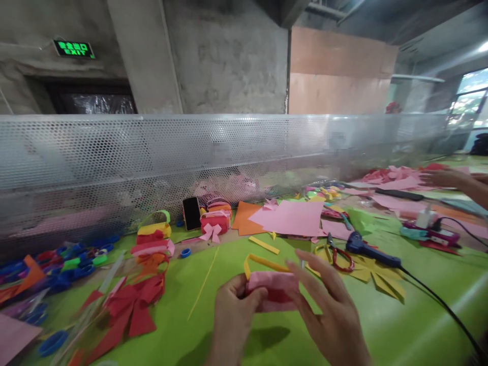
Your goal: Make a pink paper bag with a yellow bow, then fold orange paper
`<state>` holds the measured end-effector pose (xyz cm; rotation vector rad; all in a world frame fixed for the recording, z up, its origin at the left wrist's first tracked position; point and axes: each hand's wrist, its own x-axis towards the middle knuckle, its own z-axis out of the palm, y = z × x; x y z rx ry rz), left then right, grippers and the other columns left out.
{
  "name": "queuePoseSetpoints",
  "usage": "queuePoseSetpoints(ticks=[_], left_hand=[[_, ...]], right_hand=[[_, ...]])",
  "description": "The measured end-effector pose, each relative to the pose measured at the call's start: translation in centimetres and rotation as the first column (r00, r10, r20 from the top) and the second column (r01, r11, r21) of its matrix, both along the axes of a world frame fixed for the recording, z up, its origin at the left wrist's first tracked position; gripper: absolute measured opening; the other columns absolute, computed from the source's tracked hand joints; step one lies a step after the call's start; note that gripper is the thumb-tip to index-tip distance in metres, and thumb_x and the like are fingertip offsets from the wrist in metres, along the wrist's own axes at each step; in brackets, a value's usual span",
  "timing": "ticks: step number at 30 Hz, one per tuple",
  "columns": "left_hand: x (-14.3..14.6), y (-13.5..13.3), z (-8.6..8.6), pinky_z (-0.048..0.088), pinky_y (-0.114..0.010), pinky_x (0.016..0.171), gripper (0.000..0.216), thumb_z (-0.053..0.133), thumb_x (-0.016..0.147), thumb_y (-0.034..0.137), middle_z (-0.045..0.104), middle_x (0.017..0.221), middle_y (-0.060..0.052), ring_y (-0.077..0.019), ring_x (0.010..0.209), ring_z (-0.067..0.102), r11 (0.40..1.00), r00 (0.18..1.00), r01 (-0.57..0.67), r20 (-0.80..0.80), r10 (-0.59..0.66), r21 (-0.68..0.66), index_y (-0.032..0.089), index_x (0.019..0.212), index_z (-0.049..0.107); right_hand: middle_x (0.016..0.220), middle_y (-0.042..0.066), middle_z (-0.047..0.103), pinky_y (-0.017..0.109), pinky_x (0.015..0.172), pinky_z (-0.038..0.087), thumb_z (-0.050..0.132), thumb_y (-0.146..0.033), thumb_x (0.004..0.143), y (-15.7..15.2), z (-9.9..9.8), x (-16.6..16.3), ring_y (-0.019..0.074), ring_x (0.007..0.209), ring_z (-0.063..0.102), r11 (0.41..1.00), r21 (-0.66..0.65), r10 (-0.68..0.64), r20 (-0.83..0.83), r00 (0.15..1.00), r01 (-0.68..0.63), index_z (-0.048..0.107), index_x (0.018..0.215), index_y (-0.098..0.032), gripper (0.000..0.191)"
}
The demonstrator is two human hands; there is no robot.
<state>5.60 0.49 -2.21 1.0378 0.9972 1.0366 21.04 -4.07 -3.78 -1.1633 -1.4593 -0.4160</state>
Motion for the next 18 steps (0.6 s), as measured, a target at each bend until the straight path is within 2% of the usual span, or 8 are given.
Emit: queuePoseSetpoints(ticks=[2, 4, 8, 11, 14, 18], left_hand=[[0.3, -0.5, 0.7, 0.056, -0.034, 0.063, 0.027, 0.080, 0.053, 0.023, 0.073, 0.073, -0.008, -0.0221, 0.064, 0.067, 0.997, 0.996, 0.081, 0.031, -0.082, 0.018, 0.012, 0.076, 0.072], [0.7, -1.0, 1.4, 0.056, -0.032, 0.061, 0.023, 0.079, 0.053, 0.020, 0.073, 0.071, -0.006, -0.0209, 0.062, 0.067, 0.994, 0.993, 0.102, 0.061, -0.103, 0.027, 0.013, 0.073, 0.071], [1.3, -1.5, 1.8, 0.056, -0.030, 0.056, 0.018, 0.079, 0.049, 0.016, 0.072, 0.065, -0.002, -0.0201, 0.059, 0.066, 0.999, 0.996, 0.046, 0.080, -0.047, 0.015, 0.015, 0.065, 0.070], [1.4, -1.6, 1.4, 0.057, -0.031, 0.057, 0.021, 0.080, 0.048, 0.017, 0.073, 0.068, -0.004, -0.0218, 0.063, 0.068, 0.999, 0.992, 0.043, 0.121, -0.044, 0.003, 0.015, 0.066, 0.071], [1.5, -1.6, 1.0, 0.058, -0.034, 0.057, 0.021, 0.080, 0.051, 0.020, 0.073, 0.069, -0.007, -0.0228, 0.063, 0.068, 0.999, 0.990, 0.031, 0.141, -0.029, -0.010, 0.014, 0.069, 0.071], [1.3, -1.7, 1.2, 0.057, -0.035, 0.057, 0.021, 0.079, 0.053, 0.021, 0.072, 0.069, -0.009, -0.0236, 0.062, 0.068, 0.996, 0.988, 0.087, 0.131, -0.083, -0.022, 0.012, 0.070, 0.071]], right_hand=[[0.107, 0.007, 0.066, 0.032, 0.083, 0.052, 0.056, -0.017, 0.086, 0.0, 0.7, -0.4, 0.0199, 0.100, 0.059, 0.997, 0.077, -0.012, 0.189, 0.982, -0.002, 0.067, 0.110, -0.025, 0.028], [0.095, 0.007, 0.068, 0.029, 0.077, 0.053, 0.053, -0.018, 0.089, 0.3, 1.1, -0.9, 0.0179, 0.090, 0.060, 0.996, 0.092, -0.010, 0.258, 0.966, -0.014, 0.069, 0.104, -0.021, 0.022], [0.085, 0.007, 0.068, 0.028, 0.071, 0.054, 0.048, -0.018, 0.092, 0.6, 1.3, -1.8, 0.0174, 0.082, 0.060, 0.993, 0.115, -0.040, 0.260, 0.965, 0.010, 0.070, 0.094, -0.016, 0.022], [0.084, 0.007, 0.068, 0.028, 0.071, 0.053, 0.047, -0.020, 0.093, 0.6, 1.5, -2.0, 0.0173, 0.081, 0.060, 0.993, 0.119, -0.023, 0.251, 0.968, -0.008, 0.069, 0.092, -0.016, 0.023], [0.077, 0.006, 0.068, 0.027, 0.066, 0.051, 0.045, -0.020, 0.095, 0.4, 2.0, -1.9, 0.0160, 0.076, 0.059, 0.994, 0.094, 0.019, 0.264, 0.964, -0.046, 0.069, 0.081, -0.017, 0.028], [0.068, 0.004, 0.066, 0.026, 0.061, 0.048, 0.040, -0.027, 0.097, 0.4, 2.4, -1.5, 0.0144, 0.068, 0.058, 0.995, 0.055, 0.064, 0.330, 0.942, -0.086, 0.066, 0.069, -0.019, 0.039]])
